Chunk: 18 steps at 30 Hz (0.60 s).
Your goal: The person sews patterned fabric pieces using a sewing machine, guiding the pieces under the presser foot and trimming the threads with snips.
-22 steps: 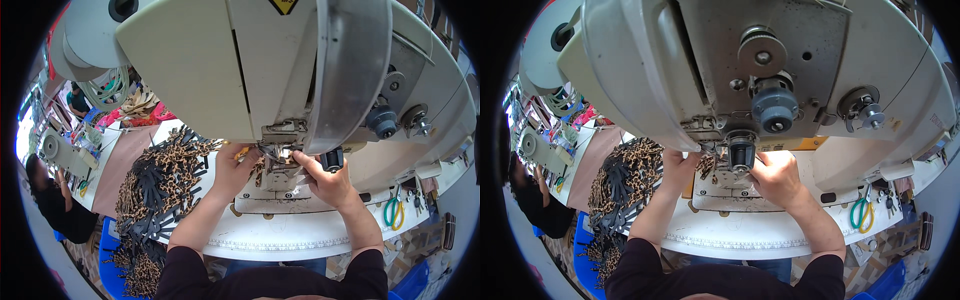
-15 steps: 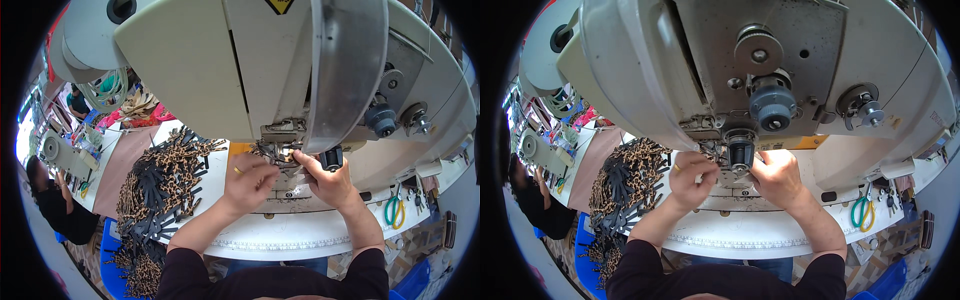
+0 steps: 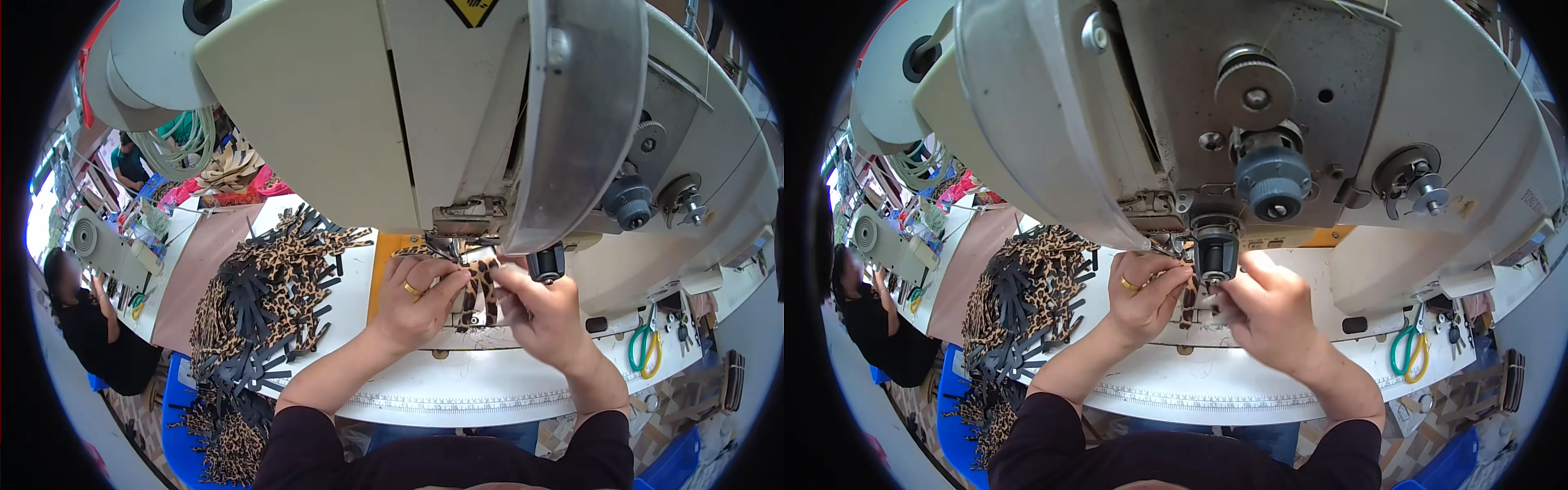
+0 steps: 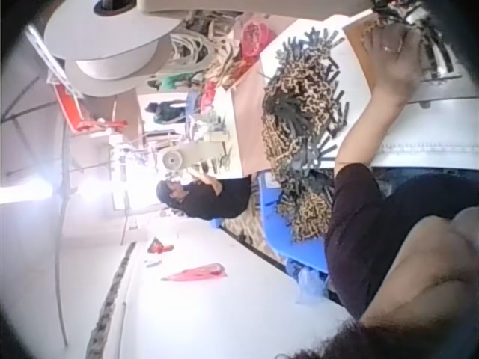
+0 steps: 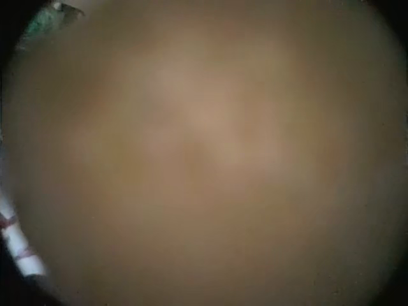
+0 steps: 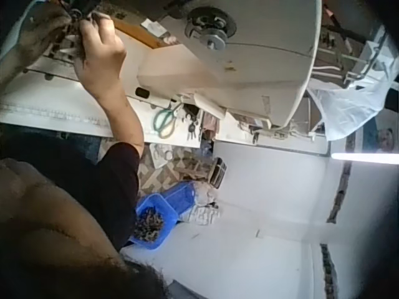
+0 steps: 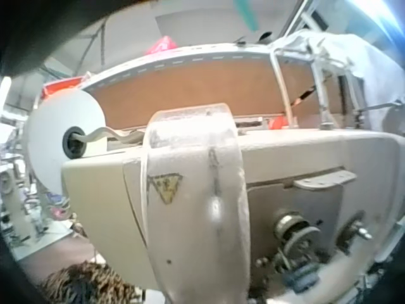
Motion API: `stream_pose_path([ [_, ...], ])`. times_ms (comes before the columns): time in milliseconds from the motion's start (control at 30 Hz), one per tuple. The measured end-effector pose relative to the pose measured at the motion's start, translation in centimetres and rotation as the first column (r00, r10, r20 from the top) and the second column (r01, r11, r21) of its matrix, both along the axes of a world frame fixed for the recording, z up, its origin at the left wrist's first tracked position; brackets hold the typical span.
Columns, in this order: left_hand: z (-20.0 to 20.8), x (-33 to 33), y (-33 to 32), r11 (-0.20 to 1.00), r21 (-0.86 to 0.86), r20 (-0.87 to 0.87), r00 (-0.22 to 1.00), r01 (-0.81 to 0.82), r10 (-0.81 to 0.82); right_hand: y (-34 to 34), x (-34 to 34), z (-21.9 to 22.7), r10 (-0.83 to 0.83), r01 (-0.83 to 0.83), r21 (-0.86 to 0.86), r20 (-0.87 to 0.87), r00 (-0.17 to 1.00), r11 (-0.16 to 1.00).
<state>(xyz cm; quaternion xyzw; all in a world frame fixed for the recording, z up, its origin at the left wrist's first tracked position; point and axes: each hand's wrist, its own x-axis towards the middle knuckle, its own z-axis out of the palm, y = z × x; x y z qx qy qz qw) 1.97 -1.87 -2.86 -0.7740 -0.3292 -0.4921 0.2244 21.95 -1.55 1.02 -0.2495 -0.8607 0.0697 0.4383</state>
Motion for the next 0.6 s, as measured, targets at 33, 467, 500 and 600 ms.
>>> stream_pose_path([
  [33,0.0,0.0,0.1,1.000,-0.004,0.017,0.999,0.030,-0.030,0.5,0.4,-0.4,-0.046,0.047,-0.028,0.039,0.998,0.999],
  [467,-0.8,0.1,1.5,0.989,-0.077,0.091,0.989,0.124,-0.117,3.5,1.3,-1.9,-0.051,0.044,0.081,0.092,0.994,0.996],
  [500,-0.9,0.2,1.6,0.989,-0.077,0.091,0.989,0.127,-0.120,3.5,1.4,-1.9,-0.054,0.047,0.080,0.092,0.994,0.996],
  [600,-0.9,0.2,1.4,0.997,-0.062,0.068,0.996,0.056,-0.052,4.1,1.8,-2.3,-0.034,0.036,-0.017,0.101,0.994,0.999],
])
